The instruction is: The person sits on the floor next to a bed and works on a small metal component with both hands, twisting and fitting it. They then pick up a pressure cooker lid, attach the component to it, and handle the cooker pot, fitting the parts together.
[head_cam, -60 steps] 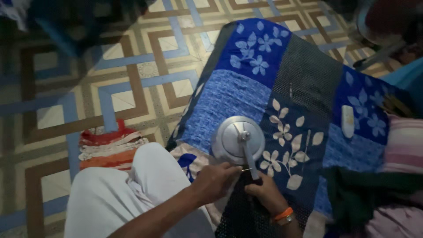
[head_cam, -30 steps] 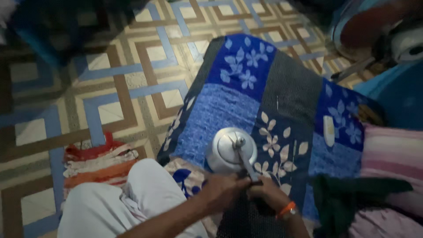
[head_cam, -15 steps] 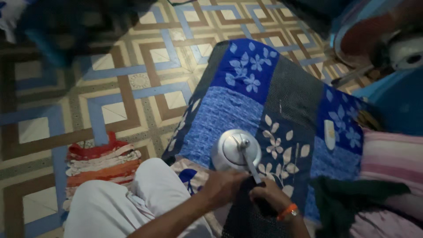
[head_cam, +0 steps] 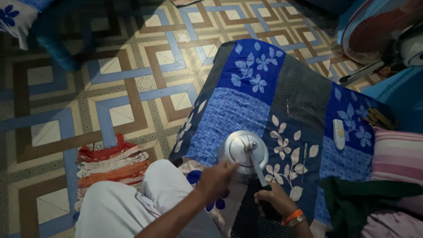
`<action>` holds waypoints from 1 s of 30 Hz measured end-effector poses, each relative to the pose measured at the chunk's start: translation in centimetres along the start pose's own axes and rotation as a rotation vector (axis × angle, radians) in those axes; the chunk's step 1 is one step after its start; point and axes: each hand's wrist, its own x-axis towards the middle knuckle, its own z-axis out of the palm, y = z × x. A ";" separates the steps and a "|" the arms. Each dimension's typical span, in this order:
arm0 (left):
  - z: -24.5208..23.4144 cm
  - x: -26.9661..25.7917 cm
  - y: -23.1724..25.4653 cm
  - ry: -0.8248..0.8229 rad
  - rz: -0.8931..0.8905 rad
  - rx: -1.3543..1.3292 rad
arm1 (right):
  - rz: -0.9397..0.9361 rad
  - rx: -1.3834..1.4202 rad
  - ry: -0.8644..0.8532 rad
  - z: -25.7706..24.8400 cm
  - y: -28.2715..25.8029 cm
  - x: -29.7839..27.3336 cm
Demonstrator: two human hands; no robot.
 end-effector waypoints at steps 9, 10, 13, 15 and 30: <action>0.5 1.6 -2.9 0.008 -0.027 0.048 | -0.094 -0.062 -0.015 -0.6 3.4 2.1; 0.5 1.6 -2.7 0.000 -0.057 0.072 | -0.070 -0.050 -0.005 -0.8 3.3 1.9; -0.7 2.5 -1.9 0.028 0.072 0.054 | -0.065 0.026 -0.029 -0.7 2.4 1.4; -1.9 2.3 -1.7 0.045 0.048 -0.001 | -0.016 0.010 0.002 -0.3 1.8 1.2; -0.8 0.8 3.9 -0.100 0.084 -0.135 | -0.146 -0.066 -0.041 -0.6 2.0 0.8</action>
